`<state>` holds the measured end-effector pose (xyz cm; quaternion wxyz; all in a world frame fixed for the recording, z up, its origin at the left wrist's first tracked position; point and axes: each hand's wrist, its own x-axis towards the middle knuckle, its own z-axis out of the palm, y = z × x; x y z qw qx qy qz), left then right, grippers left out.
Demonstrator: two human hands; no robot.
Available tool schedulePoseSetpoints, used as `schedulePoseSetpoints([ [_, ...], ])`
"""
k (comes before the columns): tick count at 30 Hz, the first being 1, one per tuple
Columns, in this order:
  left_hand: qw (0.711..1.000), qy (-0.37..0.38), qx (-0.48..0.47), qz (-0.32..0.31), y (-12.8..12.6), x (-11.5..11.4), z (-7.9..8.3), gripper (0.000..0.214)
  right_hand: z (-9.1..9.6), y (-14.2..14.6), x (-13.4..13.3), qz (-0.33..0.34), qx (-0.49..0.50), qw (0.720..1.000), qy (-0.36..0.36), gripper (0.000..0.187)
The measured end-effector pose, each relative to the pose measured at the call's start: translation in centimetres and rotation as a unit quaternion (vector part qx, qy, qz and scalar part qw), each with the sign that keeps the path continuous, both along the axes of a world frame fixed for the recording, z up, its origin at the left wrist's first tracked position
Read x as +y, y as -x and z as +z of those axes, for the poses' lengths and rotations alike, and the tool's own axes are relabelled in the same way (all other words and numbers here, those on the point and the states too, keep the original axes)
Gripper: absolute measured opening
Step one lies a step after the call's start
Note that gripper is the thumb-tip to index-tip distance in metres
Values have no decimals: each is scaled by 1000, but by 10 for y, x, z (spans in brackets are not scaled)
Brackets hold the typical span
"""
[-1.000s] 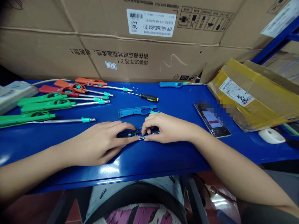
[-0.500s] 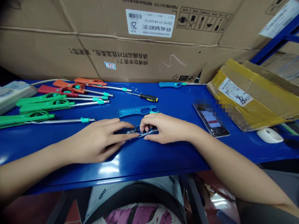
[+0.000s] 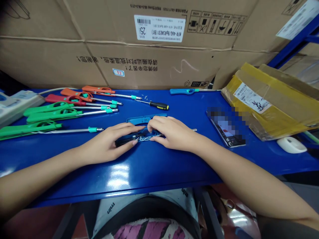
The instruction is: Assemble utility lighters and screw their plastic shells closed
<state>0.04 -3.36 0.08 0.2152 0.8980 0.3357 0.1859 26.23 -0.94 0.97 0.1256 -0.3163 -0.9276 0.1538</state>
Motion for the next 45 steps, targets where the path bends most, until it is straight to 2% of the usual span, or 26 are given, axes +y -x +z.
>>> schedulePoseSetpoints([
  [7,999,15,-42,-1,-1,6,-6,41,-7,-1,0,38,50,998,-7,11],
  [12,999,17,-41,-4,0,8,-7,40,-11,2,-3,24,75,997,9,9],
  [22,999,26,-36,-11,1,10,-7,42,-5,4,-7,9,70,996,55,4],
  [31,999,17,-42,-9,1,9,-8,43,-3,-2,-2,22,59,997,46,10],
  [40,999,24,-42,-12,1,9,-6,41,-4,3,-5,-43,72,994,66,8],
  [45,999,12,-32,-33,4,12,-7,44,-5,4,-2,-36,82,993,76,11],
])
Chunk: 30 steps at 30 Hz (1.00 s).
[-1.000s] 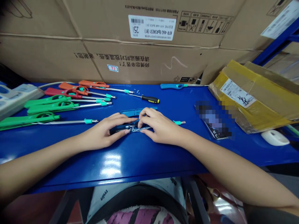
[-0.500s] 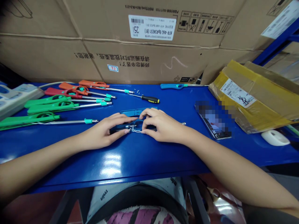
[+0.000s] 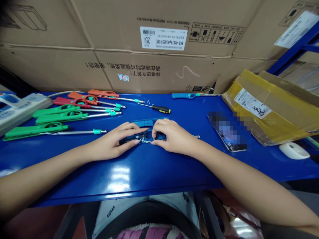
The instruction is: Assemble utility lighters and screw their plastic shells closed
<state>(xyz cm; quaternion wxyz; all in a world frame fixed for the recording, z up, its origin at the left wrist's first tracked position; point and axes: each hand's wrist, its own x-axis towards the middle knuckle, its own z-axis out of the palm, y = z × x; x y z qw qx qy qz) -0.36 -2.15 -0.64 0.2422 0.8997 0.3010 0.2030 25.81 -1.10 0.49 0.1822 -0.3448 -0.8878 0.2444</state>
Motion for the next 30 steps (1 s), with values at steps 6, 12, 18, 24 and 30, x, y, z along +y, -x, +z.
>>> schedulePoseSetpoints([
  [6,1000,-6,5,-14,1,2,-1,42,4,0,2,11,15,1000,1,16],
  [12,1000,0,-12,-8,0,1,-1,43,12,-17,13,-74,25,995,-66,4],
  [18,1000,15,-15,-16,0,1,2,36,9,-31,23,-104,-84,990,-42,22],
  [24,999,9,-25,-21,-1,1,2,27,7,-29,25,-112,-82,990,1,25],
  [30,999,11,-26,-22,-1,2,2,27,16,-26,19,-82,-94,986,114,29],
])
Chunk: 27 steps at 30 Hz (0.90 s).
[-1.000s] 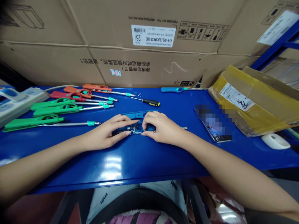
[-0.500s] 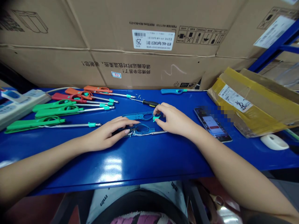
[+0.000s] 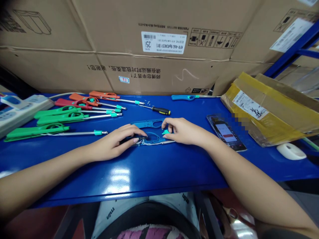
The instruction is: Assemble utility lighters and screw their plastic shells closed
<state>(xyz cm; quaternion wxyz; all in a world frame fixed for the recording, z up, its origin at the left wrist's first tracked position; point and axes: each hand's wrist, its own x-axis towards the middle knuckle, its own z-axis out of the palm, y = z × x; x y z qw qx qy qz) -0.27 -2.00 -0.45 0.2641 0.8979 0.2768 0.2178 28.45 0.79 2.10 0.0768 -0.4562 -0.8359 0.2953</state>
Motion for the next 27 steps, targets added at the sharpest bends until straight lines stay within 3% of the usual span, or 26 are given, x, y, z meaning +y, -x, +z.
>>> schedulePoseSetpoints([
  [5,1000,1,-3,1,0,0,0,25,5,1,-2,-2,-6,1000,28,22],
  [9,1000,6,-3,4,1,0,-1,24,6,1,-2,-18,5,1000,-9,19],
  [13,1000,10,-1,16,0,0,-2,25,4,6,-5,-25,76,995,-52,25],
  [16,1000,12,-1,27,0,-1,-2,25,-1,11,-9,5,130,989,-69,29],
  [24,999,20,-1,38,1,-1,-6,24,-15,25,-18,116,180,961,-175,19],
  [27,999,20,-3,38,1,-1,-7,23,-15,28,-21,113,169,962,-185,22],
])
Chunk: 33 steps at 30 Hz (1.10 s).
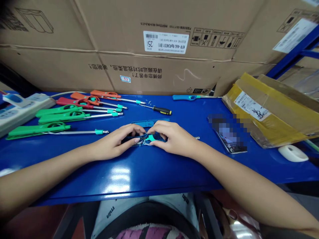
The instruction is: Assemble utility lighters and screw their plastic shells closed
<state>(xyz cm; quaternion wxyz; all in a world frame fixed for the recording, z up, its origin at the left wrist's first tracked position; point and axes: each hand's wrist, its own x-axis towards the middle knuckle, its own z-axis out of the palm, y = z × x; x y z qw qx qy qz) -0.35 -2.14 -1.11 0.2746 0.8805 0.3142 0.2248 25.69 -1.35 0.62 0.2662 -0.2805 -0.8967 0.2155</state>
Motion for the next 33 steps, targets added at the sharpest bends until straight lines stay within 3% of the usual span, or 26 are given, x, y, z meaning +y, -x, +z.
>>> schedulePoseSetpoints([
  [12,1000,11,-17,8,-2,0,0,23,-2,4,-10,-27,-63,997,-28,14],
  [22,998,51,-42,11,-4,-1,-2,28,-9,12,-13,-41,-48,997,-50,17],
  [33,986,130,-102,12,-7,-1,-4,30,-11,12,-13,11,-114,983,-144,18],
])
